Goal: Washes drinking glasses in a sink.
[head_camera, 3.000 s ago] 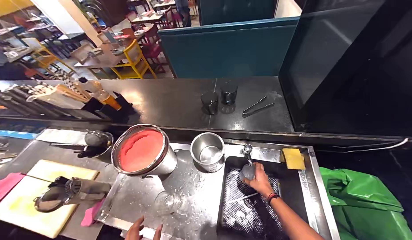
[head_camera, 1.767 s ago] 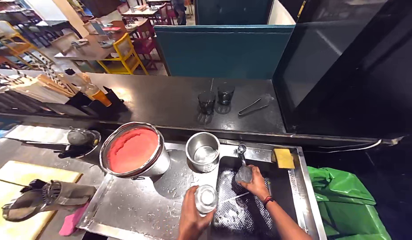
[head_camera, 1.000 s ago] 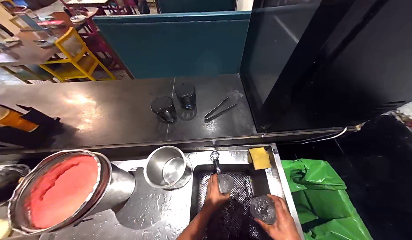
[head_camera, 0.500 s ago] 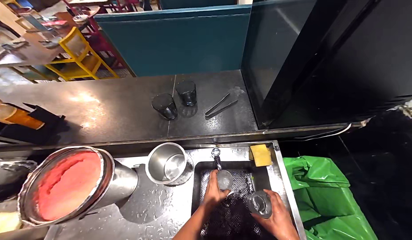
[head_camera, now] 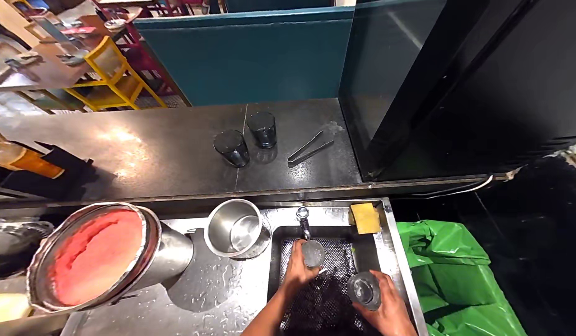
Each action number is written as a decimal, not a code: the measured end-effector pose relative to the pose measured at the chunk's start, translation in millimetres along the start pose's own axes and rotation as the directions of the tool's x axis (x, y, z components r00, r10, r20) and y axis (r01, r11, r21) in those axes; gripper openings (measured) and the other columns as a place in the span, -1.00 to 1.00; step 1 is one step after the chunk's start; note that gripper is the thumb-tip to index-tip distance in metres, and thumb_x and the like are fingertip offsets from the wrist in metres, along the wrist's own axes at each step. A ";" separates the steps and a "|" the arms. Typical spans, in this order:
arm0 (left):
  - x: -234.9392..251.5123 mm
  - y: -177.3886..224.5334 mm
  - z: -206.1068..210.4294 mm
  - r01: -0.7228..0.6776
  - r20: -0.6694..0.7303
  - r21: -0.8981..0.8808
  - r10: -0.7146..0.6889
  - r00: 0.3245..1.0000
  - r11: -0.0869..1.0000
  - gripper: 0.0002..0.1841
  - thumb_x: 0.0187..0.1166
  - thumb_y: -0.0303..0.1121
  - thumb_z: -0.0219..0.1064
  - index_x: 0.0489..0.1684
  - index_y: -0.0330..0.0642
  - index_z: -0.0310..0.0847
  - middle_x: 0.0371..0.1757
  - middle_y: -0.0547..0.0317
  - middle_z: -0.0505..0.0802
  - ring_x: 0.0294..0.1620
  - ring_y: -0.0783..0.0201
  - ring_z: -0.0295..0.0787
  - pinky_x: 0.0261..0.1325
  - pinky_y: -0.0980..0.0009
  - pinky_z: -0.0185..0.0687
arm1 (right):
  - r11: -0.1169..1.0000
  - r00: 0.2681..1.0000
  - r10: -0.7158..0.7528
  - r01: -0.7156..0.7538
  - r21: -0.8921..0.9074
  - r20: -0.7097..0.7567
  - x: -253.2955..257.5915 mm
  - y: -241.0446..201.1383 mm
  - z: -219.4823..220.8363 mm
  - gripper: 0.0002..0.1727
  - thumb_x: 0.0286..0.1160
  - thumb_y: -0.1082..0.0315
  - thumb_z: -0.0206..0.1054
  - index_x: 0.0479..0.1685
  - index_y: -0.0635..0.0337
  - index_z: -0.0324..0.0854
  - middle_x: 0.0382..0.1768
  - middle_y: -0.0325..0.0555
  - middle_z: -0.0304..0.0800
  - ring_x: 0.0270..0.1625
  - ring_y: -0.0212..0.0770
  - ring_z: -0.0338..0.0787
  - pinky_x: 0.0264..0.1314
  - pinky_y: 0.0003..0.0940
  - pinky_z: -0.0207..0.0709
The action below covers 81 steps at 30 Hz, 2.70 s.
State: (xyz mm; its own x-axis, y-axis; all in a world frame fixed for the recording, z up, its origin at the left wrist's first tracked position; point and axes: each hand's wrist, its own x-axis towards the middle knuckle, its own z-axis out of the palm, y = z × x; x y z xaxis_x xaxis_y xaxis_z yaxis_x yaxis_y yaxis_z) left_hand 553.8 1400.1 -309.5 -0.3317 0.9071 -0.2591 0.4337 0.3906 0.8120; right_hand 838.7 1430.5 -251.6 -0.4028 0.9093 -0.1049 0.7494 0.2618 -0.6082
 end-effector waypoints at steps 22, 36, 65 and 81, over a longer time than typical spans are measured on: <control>-51.5 10.5 -31.6 -0.071 -0.117 -0.080 0.062 0.991 0.994 0.06 -0.09 -0.03 0.81 0.54 -0.27 0.37 0.47 -0.08 0.65 0.45 0.23 0.65 0.51 0.30 0.62 | 1.000 0.999 0.011 -0.012 0.018 0.042 12.1 -9.4 19.5 0.16 -0.34 0.02 0.86 0.55 0.23 0.43 0.47 0.20 0.58 0.31 0.15 0.77 0.21 0.13 0.73; -214.7 -22.4 -158.4 0.030 -0.601 -0.002 -0.025 0.799 1.000 0.08 -0.16 0.01 0.82 0.51 -0.30 0.42 0.42 -0.10 0.69 0.45 0.19 0.64 0.53 0.21 0.62 | 0.995 0.971 -0.090 0.078 0.065 0.219 85.6 -99.6 116.4 0.21 -0.29 0.00 0.85 0.62 0.28 0.37 0.52 0.25 0.51 0.44 0.16 0.67 0.44 0.07 0.62; -160.1 71.4 -51.2 -0.186 -0.207 0.072 0.197 0.958 0.980 0.01 -0.08 0.06 0.76 0.56 -0.08 0.45 0.49 0.08 0.68 0.46 0.11 0.63 0.53 0.00 0.50 | 0.659 0.759 -0.429 0.634 -0.406 0.489 1.1 -177.2 -96.7 0.48 -0.21 -0.08 0.78 0.91 0.09 -0.12 0.35 0.03 0.69 0.00 0.08 0.87 -0.06 0.11 0.76; -63.3 31.4 -30.0 0.110 -0.126 0.041 -0.104 0.987 0.993 0.09 -0.11 0.03 0.76 0.62 -0.19 0.37 0.54 -0.11 0.62 0.48 -0.01 0.64 0.52 0.00 0.57 | 0.963 0.959 -0.256 0.264 -0.049 0.125 -21.3 -67.4 -75.4 0.50 -0.20 -0.10 0.81 0.87 0.32 -0.10 0.45 0.09 0.68 0.27 0.08 0.83 0.16 0.19 0.75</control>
State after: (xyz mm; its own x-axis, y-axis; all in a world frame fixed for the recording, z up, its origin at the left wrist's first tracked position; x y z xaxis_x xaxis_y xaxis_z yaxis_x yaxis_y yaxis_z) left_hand 563.2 1350.3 -251.9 -0.4781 0.8345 -0.2738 0.4285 0.4938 0.7567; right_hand 836.4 1418.0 -149.1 -0.6436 0.7642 -0.0432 0.6414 0.5076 -0.5753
